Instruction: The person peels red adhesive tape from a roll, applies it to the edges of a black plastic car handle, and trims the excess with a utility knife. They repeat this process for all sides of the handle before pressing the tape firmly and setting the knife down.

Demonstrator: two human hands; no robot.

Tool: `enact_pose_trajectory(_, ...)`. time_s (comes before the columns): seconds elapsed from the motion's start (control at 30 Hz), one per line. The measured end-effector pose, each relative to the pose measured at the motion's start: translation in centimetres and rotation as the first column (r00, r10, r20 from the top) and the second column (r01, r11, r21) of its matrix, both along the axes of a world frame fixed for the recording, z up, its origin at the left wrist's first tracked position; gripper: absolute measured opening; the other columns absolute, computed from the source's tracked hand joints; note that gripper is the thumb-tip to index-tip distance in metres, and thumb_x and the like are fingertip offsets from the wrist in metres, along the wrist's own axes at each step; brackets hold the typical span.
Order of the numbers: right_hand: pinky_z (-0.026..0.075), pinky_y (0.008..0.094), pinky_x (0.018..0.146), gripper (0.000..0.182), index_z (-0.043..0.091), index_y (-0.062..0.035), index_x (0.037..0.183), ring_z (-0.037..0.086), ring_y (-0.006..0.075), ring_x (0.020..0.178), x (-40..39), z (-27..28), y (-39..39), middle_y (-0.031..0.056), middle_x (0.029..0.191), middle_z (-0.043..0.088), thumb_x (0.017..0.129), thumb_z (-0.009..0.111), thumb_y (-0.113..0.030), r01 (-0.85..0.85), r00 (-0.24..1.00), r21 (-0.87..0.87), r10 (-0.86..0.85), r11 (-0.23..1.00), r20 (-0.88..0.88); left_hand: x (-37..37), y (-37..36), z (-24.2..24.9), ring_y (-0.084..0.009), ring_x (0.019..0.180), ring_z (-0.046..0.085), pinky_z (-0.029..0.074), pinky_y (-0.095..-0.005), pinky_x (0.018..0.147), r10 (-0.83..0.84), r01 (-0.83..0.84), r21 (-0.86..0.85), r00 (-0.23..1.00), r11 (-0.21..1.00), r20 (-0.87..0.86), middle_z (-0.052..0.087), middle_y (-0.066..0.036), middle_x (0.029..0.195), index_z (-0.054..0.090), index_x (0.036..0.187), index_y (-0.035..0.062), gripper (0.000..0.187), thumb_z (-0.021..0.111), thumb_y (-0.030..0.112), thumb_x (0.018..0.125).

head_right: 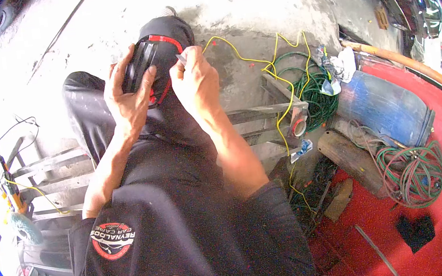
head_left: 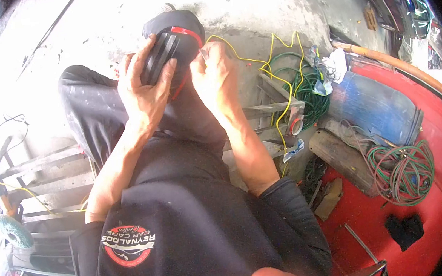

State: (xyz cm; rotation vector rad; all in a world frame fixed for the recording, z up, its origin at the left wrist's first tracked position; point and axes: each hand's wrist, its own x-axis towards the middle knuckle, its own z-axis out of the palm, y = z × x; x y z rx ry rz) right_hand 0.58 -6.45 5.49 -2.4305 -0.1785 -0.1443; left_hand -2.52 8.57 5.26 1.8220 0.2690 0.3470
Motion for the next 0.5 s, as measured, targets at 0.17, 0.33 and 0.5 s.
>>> enact_pose_trajectory(0.17,0.054,0.044,0.052,0.02,0.051,-0.0047,0.099,0.066,0.0363,0.061,-1.9,-1.4,-0.9,0.0149,0.081,0.063,0.086,0.067,-0.005,-0.224,0.968,-0.126,0.236,0.966,0.085,0.2,-0.1,-1.3,-0.0244,0.104,0.066,0.052,-0.0363,0.094,0.066,-0.069,-0.037,0.995,0.997,-0.073,0.068,-0.013,0.111,0.065,0.133,0.0065,0.054,0.083,0.015,0.083)
enact_pose_trajectory(0.33,0.053,0.0403,0.049,0.02,0.053,-0.0066,0.097,0.065,0.0319,0.058,-6.5,1.1,-1.5,0.0115,0.076,0.06,0.085,0.069,-0.005,-0.414,0.909,-0.068,0.409,0.908,-0.083,1.4,0.4,-2.3,-0.0213,0.118,0.063,0.049,-0.0355,0.102,0.113,-0.161,-0.254,0.974,0.954,-0.195,0.068,-0.015,0.126,0.064,0.134,0.006,0.054,0.082,0.024,0.085)
enact_pose_trajectory(0.5,0.054,0.0333,0.053,0.01,0.055,-0.0068,0.097,0.064,0.0189,0.059,-10.9,5.1,-5.0,0.0064,0.079,0.062,0.093,0.063,-0.004,-0.181,0.912,0.283,0.269,0.942,-0.311,2.8,1.2,-3.3,-0.0229,0.113,0.064,0.051,-0.0351,0.099,0.095,-0.193,-0.403,0.963,0.894,-0.251,0.069,-0.017,0.122,0.062,0.135,0.0059,0.057,0.082,0.028,0.087)
